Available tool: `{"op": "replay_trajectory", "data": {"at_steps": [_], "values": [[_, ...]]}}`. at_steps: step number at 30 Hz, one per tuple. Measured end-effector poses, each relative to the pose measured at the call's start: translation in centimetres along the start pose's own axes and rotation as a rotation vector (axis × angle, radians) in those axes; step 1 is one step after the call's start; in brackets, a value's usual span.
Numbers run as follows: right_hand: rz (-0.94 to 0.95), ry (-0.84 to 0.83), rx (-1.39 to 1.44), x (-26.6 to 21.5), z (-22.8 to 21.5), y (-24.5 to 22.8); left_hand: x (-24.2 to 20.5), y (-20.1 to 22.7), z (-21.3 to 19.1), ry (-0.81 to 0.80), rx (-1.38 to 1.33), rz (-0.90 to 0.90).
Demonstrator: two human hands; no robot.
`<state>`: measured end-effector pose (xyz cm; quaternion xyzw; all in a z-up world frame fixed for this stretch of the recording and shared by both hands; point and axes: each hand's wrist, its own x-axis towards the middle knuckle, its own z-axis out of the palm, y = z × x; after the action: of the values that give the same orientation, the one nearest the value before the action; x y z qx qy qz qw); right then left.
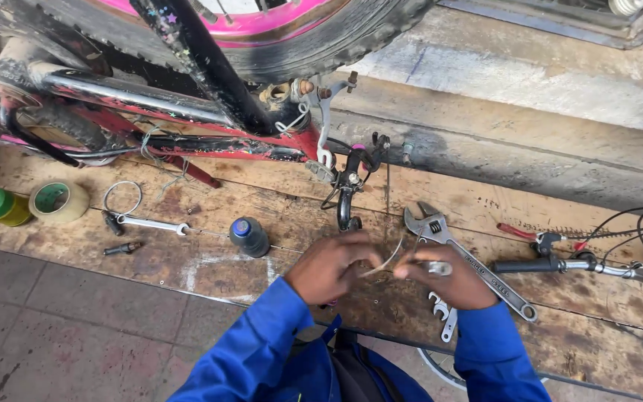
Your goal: The person uses a wrench to tighten a bolt on the bicycle brake assembly. They then thread a brake cable through the mechanism and secure it by hand, adjusting the cable tension and brake pads against the wheel rim.
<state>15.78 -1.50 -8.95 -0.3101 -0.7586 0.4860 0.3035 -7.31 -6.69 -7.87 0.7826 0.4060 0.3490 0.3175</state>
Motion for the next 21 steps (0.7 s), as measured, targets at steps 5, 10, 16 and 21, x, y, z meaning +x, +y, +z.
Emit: {"op": "replay_trajectory", "data": {"at_steps": [5,10,16,21], "values": [[0.35,-0.399,-0.175,0.4,0.5,0.3,-2.0,0.5,-1.5,-0.013,0.045,-0.179],[0.328,-0.36,-0.077,0.9,-0.6,2.0,-3.2,-3.2,-0.5,0.044,0.258,-0.351],[0.087,0.209,-0.211,3.7,-1.4,-1.2,-1.6,-3.4,-2.0,0.562,0.16,-0.42],[-0.265,0.225,-0.403,6.5,-0.2,-3.9,0.0,-6.2,-0.5,0.46,-0.171,-0.417]]}}
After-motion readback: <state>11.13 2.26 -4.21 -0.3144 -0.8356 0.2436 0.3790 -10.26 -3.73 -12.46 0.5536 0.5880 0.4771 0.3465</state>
